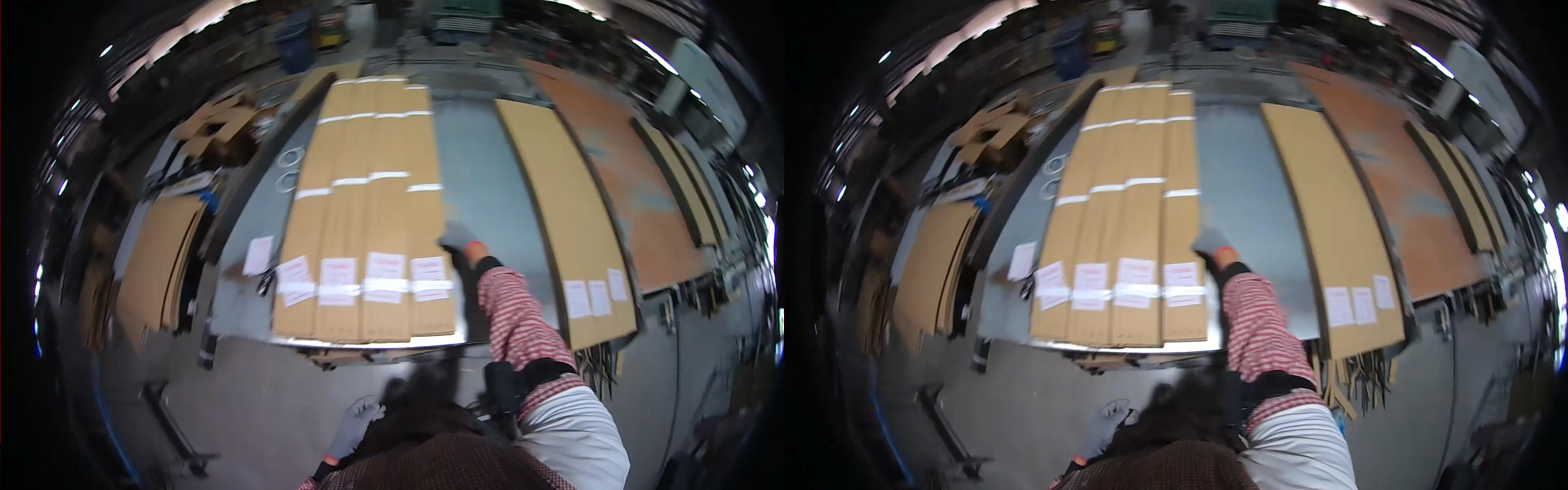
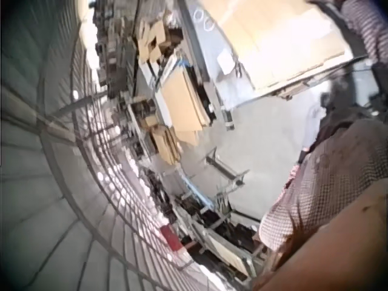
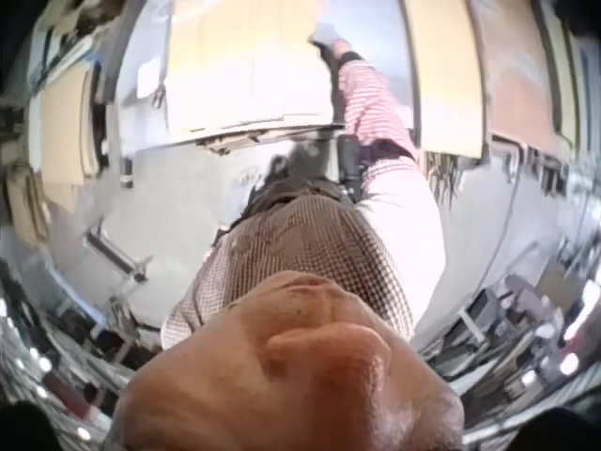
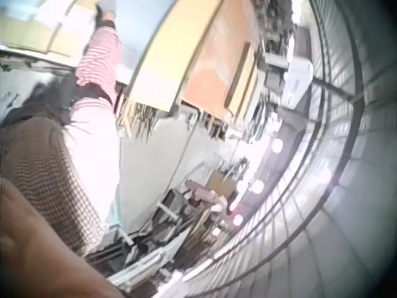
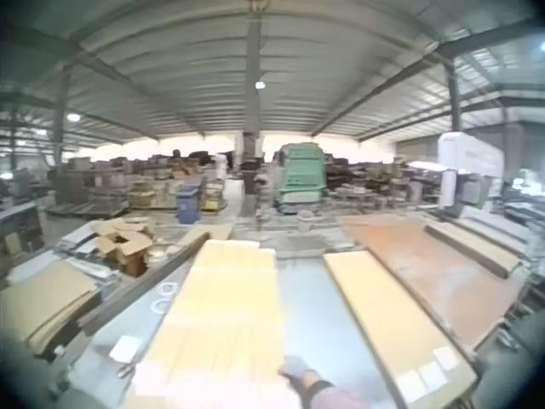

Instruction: The person is taping long cardboard boxes shut and then moving a metal frame onto a trolley in a factory setting.

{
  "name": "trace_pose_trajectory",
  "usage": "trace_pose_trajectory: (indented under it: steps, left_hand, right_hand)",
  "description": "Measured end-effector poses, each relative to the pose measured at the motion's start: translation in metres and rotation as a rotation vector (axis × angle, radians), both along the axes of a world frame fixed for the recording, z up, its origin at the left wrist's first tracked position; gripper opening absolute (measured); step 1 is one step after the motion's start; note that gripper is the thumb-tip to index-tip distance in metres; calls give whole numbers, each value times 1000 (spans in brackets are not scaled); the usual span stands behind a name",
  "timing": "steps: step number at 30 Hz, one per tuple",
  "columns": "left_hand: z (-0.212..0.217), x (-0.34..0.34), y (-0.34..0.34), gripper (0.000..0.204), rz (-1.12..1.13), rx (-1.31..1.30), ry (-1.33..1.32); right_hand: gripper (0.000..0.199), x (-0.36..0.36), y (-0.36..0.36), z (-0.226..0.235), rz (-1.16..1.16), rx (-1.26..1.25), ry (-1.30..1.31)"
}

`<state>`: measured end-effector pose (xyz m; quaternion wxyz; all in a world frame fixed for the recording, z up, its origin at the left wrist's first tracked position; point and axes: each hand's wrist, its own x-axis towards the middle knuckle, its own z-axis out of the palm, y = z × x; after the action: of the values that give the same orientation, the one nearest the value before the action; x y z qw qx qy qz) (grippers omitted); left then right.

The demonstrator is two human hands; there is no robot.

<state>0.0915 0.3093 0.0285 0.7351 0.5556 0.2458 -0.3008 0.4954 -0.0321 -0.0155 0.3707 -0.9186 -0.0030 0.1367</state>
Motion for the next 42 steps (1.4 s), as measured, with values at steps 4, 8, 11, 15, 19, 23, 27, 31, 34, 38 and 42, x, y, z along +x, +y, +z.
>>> trace_pose_trajectory:
  steps: [4, 8, 11, 15, 19, 23, 27, 31, 34, 38, 42]
  left_hand:
    - [-7, 33, -73, 33, -373, -76, -127]
    - [-52, 69, -133, 38, -772, 94, -355]
    - [-36, 90, -216, 34, -866, -119, -532]
    - [-30, 120, -332, 25, -1211, 327, -1344]
    - [-23, 109, -409, 34, -656, -391, -107]
    - [-86, 113, -464, 45, -434, -566, 51]
    - [-72, 98, -496, 51, -405, -509, -129]
    - [-63, 101, -491, 51, -408, -389, -28]
    - [-64, 102, -500, 51, -379, -404, -16]
    - [-70, 101, -504, 49, -388, -386, -98]
    - [-63, 105, -501, 49, -450, -268, -176]
  right_hand:
    - [36, -34, -12, 1, 175, -606, -144]
    - [18, -167, -13, 86, 250, -182, -668]
    - [29, -299, -106, 129, 175, -47, -371]
    - [26, -452, -253, 97, -391, 81, -65]
    - [27, -581, -342, -28, -576, 186, 202]
    - [28, -579, -374, -35, -592, 412, 412]
    - [33, -571, -382, -12, -368, -133, 324]
    - [20, -463, -358, 69, -440, -169, -204]
    - [20, -380, -360, 76, -213, -279, -588]
    - [31, -324, -383, 47, 57, -476, -713]
    - [28, -310, -426, 31, 129, -502, -545]
